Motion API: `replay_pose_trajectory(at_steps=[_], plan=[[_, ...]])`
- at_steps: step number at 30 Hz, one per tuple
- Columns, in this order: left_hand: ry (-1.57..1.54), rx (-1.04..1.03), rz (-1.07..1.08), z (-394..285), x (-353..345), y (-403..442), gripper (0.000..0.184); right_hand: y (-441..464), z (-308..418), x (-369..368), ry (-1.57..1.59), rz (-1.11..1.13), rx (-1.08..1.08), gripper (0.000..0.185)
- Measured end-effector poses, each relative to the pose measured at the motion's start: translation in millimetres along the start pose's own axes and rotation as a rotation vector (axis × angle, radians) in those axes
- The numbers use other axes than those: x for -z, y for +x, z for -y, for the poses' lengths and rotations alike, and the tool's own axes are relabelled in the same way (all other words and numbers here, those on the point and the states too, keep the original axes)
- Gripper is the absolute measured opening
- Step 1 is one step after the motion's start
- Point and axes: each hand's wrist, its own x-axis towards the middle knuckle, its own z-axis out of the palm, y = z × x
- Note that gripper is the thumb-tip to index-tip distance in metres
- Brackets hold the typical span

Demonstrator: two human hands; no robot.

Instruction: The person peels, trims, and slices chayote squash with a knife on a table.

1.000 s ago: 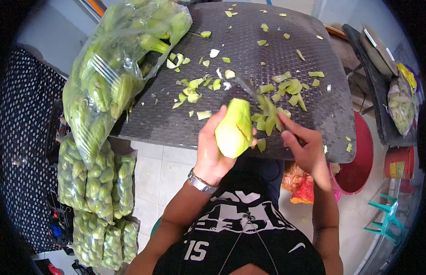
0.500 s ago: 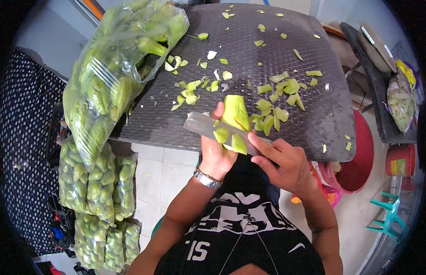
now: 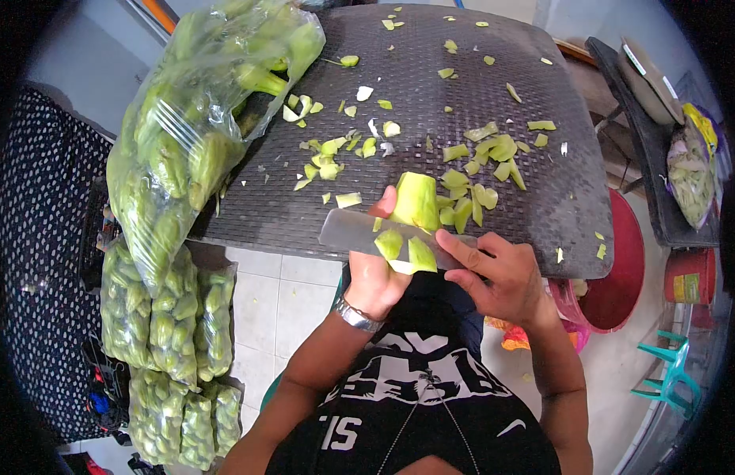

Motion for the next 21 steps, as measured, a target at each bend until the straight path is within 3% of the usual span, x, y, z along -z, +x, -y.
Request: replay_pose_trajectory(at_steps=[6, 9, 13, 17, 21], plan=[[-0.128, -0.094, -0.117, 2.1, -0.6, -6.7, 0.046, 3.3, -19.5, 9.5, 0.058, -0.002, -0.055, 0.056], [0.054, -0.011, 0.073, -8.8, 3.6, -4.5, 0.046, 4.4, -33.3, 15.6, 0.086, -0.009, -0.11, 0.049], [-0.06, 0.112, 0.067, -14.2, 5.0, -3.6, 0.051, 1.8, -61.2, 16.2, 0.076, -0.154, -0.133, 0.039], [-0.069, 0.103, -0.006, -18.2, 3.7, -3.5, 0.051, -1.6, -60.4, 39.1, 0.56, 0.129, -0.926, 0.04], [-0.057, 0.032, -0.062, -15.1, 0.0, 7.8, 0.039, -5.9, -38.8, 26.2, 0.779, 0.141, -0.967, 0.044]])
